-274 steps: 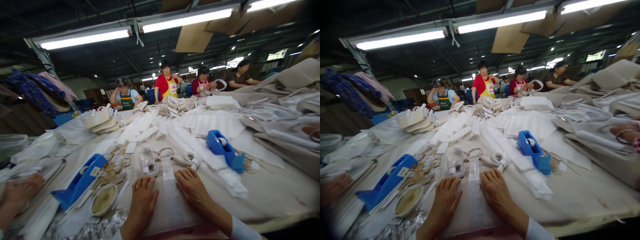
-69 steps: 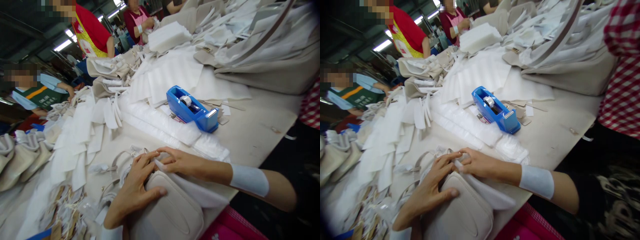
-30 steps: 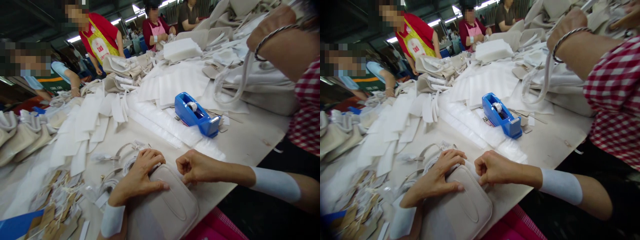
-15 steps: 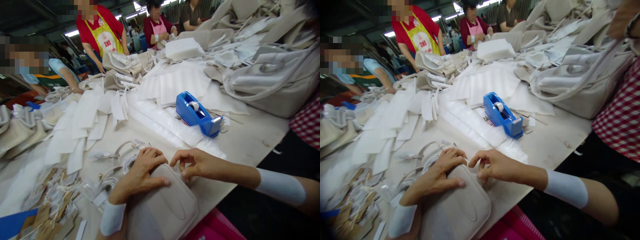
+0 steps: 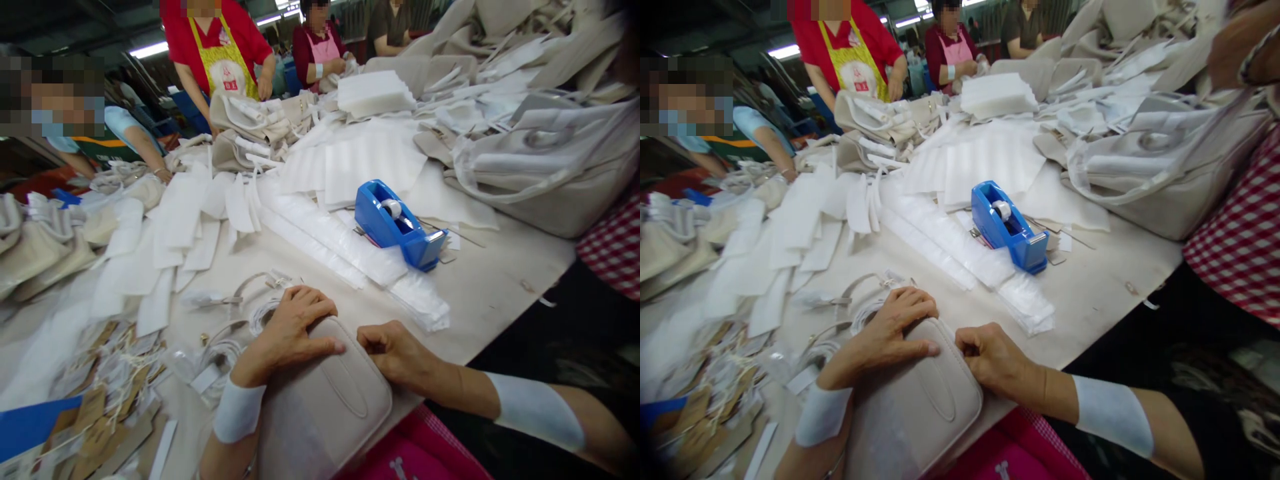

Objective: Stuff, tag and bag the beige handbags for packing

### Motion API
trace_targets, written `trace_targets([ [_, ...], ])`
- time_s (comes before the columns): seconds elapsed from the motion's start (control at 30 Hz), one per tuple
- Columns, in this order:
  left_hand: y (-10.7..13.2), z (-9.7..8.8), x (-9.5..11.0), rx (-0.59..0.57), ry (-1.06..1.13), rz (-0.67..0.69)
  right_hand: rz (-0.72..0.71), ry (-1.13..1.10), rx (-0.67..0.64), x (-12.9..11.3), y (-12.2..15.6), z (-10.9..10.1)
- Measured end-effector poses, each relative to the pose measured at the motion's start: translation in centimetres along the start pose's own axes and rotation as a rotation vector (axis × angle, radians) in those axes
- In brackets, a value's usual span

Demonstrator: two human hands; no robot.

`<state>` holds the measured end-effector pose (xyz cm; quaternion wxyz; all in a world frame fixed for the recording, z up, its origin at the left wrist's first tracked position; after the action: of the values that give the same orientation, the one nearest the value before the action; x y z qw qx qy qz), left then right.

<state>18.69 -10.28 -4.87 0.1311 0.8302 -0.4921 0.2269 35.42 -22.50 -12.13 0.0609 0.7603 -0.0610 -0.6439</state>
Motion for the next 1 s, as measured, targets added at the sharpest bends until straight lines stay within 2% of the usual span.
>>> trace_targets([
  [0.07,-0.1,0.3,-0.1,-0.001,-0.03,-0.003,-0.077,0.13,-0.004,-0.2,0.2,-0.5],
  [0.17,-0.1,0.4,0.0,0.013,-0.046,-0.01,-0.189,0.305,-0.101,-2.0,1.2,-1.9],
  [0.23,0.0,0.4,0.1,0.012,-0.051,-0.008,-0.173,0.312,-0.143,-3.3,2.3,-2.3],
  [0.3,0.0,0.4,0.1,0.009,-0.054,-0.004,-0.115,0.314,-0.07,-3.9,3.4,-1.7],
  [0.4,0.1,0.3,0.2,0.014,-0.062,-0.002,-0.025,0.302,0.134,-3.3,4.3,0.5],
  [0.5,-0.1,0.3,0.4,0.026,-0.088,0.001,0.042,0.158,0.162,-2.1,3.9,1.9],
  [0.57,-0.6,0.5,0.7,0.03,-0.112,0.003,0.074,0.059,0.137,-1.4,3.6,1.6],
  [0.63,-1.2,1.0,1.3,0.032,-0.128,0.004,0.083,0.014,0.131,-0.7,3.6,0.5],
  [0.73,-2.4,2.0,2.0,0.039,-0.14,0.029,0.041,0.123,0.109,0.0,4.3,-1.7],
  [0.8,-3.1,2.6,2.2,0.043,-0.138,0.043,-0.052,0.342,0.172,-0.5,4.7,-2.7],
  [0.87,-3.3,2.8,2.3,0.062,-0.114,0.039,-0.26,0.562,0.322,-1.8,4.6,-2.7],
  [0.93,-3.0,2.4,2.4,0.1,-0.026,0.038,-0.528,0.649,0.421,-3.2,3.8,-1.4],
  [1.0,-2.0,1.4,2.6,0.204,0.119,0.039,-0.714,0.662,0.399,-3.9,2.6,0.6],
])
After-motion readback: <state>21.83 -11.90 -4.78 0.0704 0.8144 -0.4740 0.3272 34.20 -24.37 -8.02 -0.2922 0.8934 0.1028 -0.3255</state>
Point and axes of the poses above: each hand's wrist, its own y-axis away from the middle knuckle, its own z-axis out of the palm, x = y × z, the point moved 1 cm from there along -y, towards the middle knuckle, and after that the axes turned 10 degrees about x, right-handed, at the moved point
